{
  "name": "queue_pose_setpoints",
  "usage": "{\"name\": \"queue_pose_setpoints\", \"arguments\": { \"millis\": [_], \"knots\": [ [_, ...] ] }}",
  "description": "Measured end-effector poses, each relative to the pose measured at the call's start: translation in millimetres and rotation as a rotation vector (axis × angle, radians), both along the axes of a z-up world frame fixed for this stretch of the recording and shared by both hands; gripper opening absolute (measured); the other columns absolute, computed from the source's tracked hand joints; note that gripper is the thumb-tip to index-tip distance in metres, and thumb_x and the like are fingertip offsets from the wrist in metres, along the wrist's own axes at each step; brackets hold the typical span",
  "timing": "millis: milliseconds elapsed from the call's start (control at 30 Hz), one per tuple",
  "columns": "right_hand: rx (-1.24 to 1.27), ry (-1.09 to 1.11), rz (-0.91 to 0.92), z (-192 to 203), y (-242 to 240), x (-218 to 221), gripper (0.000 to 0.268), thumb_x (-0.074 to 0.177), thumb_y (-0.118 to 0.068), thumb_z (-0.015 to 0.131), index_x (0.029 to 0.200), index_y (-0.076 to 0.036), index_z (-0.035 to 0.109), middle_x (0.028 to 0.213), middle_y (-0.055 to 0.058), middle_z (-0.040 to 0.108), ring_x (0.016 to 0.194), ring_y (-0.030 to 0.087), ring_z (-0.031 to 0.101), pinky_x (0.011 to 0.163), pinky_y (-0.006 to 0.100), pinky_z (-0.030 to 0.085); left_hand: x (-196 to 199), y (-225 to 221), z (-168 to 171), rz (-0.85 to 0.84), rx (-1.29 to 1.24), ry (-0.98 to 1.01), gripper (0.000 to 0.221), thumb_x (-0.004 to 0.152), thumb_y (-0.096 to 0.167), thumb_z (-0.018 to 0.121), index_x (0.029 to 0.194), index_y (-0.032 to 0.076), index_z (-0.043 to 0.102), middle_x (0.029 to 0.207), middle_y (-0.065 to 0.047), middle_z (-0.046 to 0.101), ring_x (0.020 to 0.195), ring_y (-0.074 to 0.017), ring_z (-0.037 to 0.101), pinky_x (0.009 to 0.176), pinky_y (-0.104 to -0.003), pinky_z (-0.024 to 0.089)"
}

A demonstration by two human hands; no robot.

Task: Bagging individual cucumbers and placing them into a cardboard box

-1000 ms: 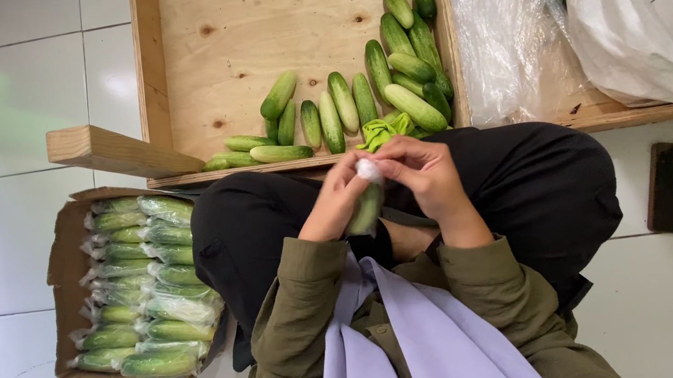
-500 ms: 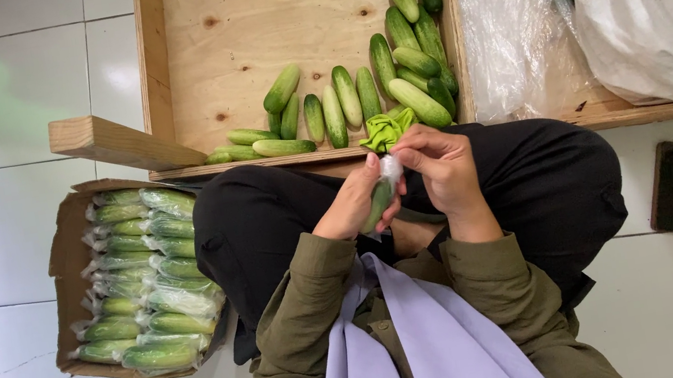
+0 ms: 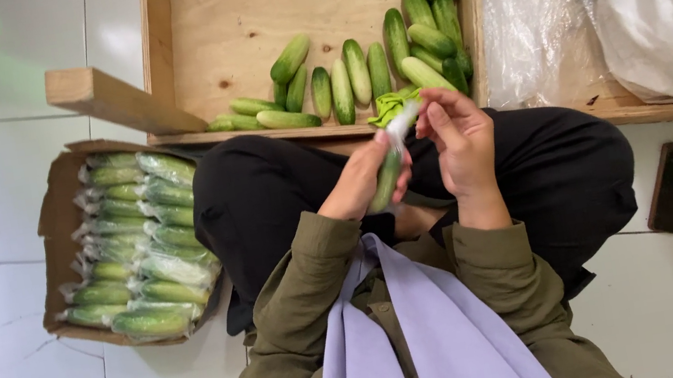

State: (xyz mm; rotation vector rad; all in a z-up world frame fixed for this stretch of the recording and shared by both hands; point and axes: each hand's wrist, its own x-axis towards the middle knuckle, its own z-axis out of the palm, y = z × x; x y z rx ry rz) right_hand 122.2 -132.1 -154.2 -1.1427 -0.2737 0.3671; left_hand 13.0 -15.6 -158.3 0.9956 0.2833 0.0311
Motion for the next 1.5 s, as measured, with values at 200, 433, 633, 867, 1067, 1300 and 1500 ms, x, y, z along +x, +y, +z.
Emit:
{"name": "queue_pose_setpoints", "arguments": {
  "millis": [200, 433, 633, 867, 1067, 1300, 1500],
  "knots": [
    [-0.239, 0.099, 0.262, 0, 2, -22, 0.032, 0.107, -0.022, 0.058, 0.132, -0.004, 0.066, 0.118, 0.012, 0.072, 0.095, 0.018, 0.074, 0.076, 0.029, 0.065, 3, -1, 50, 0.465, -0.172, 0.017, 0.054, 0.108, 0.052, 0.043, 0.108, 0.003, 0.065, 0.1, -0.013, 0.075, 0.082, -0.0178, 0.073, 0.071, -0.03, 0.062],
    [-0.285, -0.048, 0.436, -14, 3, -35, 0.068, 0.087, -0.003, 0.082, 0.148, -0.001, 0.052, 0.135, 0.013, 0.063, 0.105, 0.017, 0.07, 0.085, 0.031, 0.064, 2, 9, -29, 0.502, -0.243, -0.161, 0.051, 0.113, 0.051, 0.032, 0.124, 0.005, 0.053, 0.129, -0.023, 0.067, 0.104, -0.0322, 0.072, 0.082, -0.053, 0.063],
    [-0.522, -0.369, 0.337, -5, 14, -55, 0.053, 0.072, -0.004, 0.095, 0.119, -0.001, 0.071, 0.112, 0.007, 0.06, 0.093, 0.017, 0.068, 0.071, 0.027, 0.062, -11, 11, -38, 0.578, -0.032, -0.02, 0.053, 0.111, 0.056, 0.036, 0.132, 0.009, 0.048, 0.13, -0.014, 0.066, 0.1, -0.019, 0.067, 0.078, -0.031, 0.058],
    [-0.375, -0.438, 0.427, 6, 47, -69, 0.041, 0.083, 0.008, 0.086, 0.119, 0.011, 0.067, 0.102, 0.012, 0.057, 0.089, 0.015, 0.064, 0.073, 0.029, 0.06, -53, 52, -52, 0.67, 0.099, -0.063, 0.039, 0.111, 0.048, 0.047, 0.12, 0.013, 0.059, 0.113, -0.005, 0.052, 0.105, -0.0162, 0.053, 0.088, -0.034, 0.052],
    [-0.324, -0.48, 0.592, 10, 119, -98, 0.041, 0.086, 0.007, 0.085, 0.123, 0.01, 0.067, 0.109, 0.016, 0.061, 0.093, 0.016, 0.066, 0.076, 0.028, 0.06, -148, 119, -36, 0.952, 0.24, -0.062, 0.039, 0.111, 0.036, 0.05, 0.134, 0.004, 0.05, 0.125, -0.014, 0.058, 0.106, -0.0237, 0.066, 0.082, -0.037, 0.061],
    [-0.339, -0.486, 0.777, 20, 222, -184, 0.046, 0.083, -0.005, 0.09, 0.123, 0.005, 0.069, 0.105, 0.008, 0.063, 0.092, 0.012, 0.066, 0.077, 0.025, 0.063, -300, 205, -71, 1.163, 1.477, 0.841, 0.014, 0.09, 0.024, 0.07, 0.103, 0.021, 0.069, 0.108, 0.001, 0.064, 0.111, -0.0261, 0.058, 0.098, -0.045, 0.041],
    [-0.418, -0.575, 0.95, -57, 310, -256, 0.045, 0.074, -0.025, 0.099, 0.11, -0.008, 0.078, 0.097, 0.012, 0.073, 0.086, 0.023, 0.075, 0.072, 0.033, 0.065, -384, 227, -96, 1.019, 1.53, 1.526, 0.025, 0.092, 0.039, 0.074, 0.109, 0.022, 0.071, 0.146, 0.0, 0.051, 0.145, -0.03, 0.028, 0.11, -0.066, 0.015]
  ]
}}
